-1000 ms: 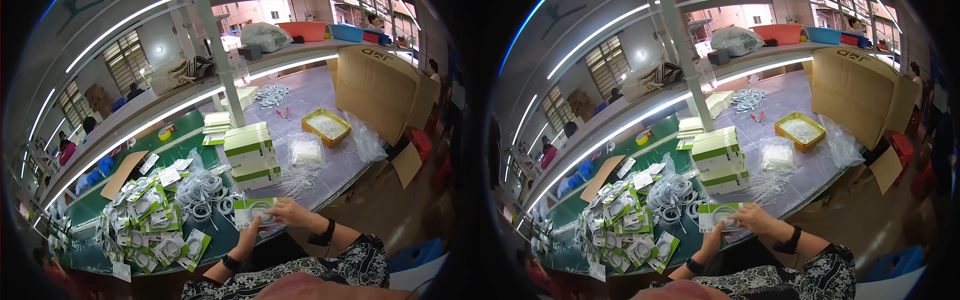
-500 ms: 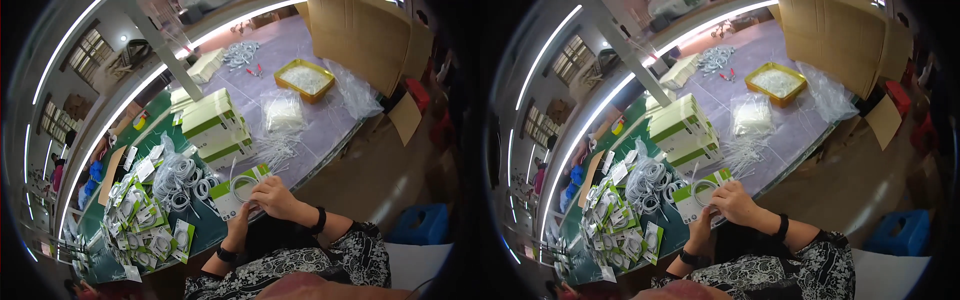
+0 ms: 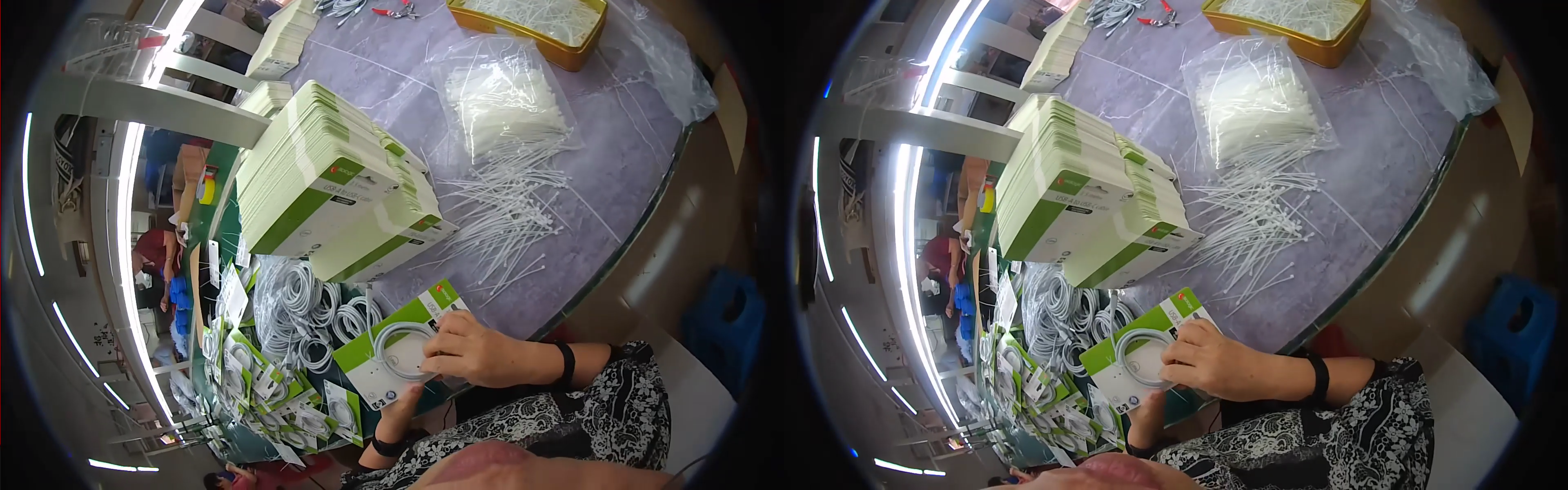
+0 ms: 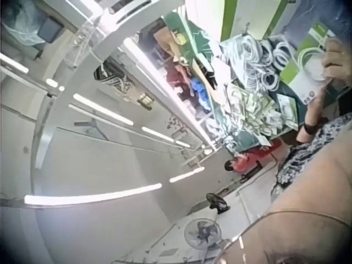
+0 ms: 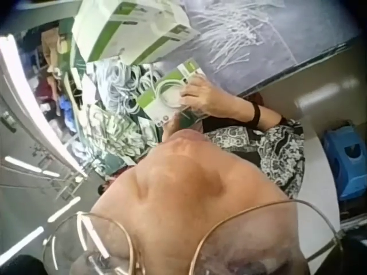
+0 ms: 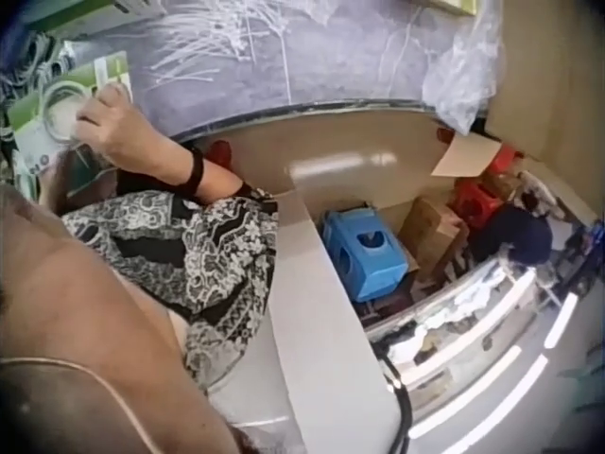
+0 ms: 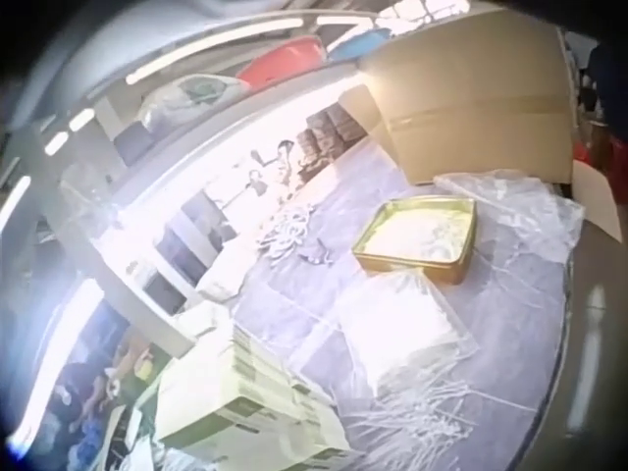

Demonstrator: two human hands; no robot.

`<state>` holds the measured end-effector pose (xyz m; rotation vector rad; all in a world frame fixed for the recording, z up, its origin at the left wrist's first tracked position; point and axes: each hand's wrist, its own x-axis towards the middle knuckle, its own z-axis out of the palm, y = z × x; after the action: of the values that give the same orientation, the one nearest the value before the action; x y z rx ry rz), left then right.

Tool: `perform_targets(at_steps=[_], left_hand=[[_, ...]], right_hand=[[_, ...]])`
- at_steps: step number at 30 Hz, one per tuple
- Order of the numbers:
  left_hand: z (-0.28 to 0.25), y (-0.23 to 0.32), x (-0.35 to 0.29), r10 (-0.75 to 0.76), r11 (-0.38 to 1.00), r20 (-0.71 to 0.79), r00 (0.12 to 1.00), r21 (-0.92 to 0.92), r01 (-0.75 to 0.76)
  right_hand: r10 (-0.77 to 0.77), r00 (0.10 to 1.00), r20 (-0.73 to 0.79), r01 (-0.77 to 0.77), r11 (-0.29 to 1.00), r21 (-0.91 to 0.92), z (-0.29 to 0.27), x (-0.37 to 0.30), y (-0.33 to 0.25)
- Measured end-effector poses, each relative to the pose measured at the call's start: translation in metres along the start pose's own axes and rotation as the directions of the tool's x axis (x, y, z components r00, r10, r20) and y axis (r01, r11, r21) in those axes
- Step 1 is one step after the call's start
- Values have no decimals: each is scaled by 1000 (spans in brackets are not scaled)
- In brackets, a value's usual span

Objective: The person picks up a coiled cable and a card, places the cable onto the card, and secures it by threading a plastic tie through the packaging. After pulling the tie tight, they set the packaged cable onto a stack of boxes.

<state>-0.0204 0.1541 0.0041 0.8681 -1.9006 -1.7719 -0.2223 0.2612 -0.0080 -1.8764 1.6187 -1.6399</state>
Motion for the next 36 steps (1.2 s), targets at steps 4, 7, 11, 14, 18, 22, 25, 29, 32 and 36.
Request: perform_targets(at_steps=[4,7,11,14,18,22,25,29,32,36], left_hand=[[-4,4,10,-169,984,48,984,60,166],[2,8,9,-106,990,30,994,96,103],[17,5,6,-193,981,16,981,6,193],[28,-3,1,-249,944,127,960,-190,270],[51,7,7,-199,907,33,980,-372,197],[68,32,22,-56,823,16,998,-566,55],[68,41,18,22,843,27,999,-538,-4],[66,42,8,240,725,1,971,-665,-179],[62,39,-2,249,741,-16,968,-640,-201],[60,43,-12,245,754,-47,968,-618,-221]], right_hand=[[-10,1000,-22,9,1000,-14,1,5,8],[-13,999,-40,11,999,-50,1,5,1],[-8,998,-66,0,992,-126,-5,0,-8],[-20,998,-58,8,982,-191,-13,-5,-15],[-25,994,-110,0,976,-220,-25,1,-25],[-76,996,-39,69,985,-160,-44,19,-29],[-82,996,41,88,982,-165,-59,26,-44],[-107,993,54,117,970,-213,-54,24,-58],[-130,989,66,143,955,-259,-45,27,-72],[-130,988,84,149,945,-290,-37,29,-82]])
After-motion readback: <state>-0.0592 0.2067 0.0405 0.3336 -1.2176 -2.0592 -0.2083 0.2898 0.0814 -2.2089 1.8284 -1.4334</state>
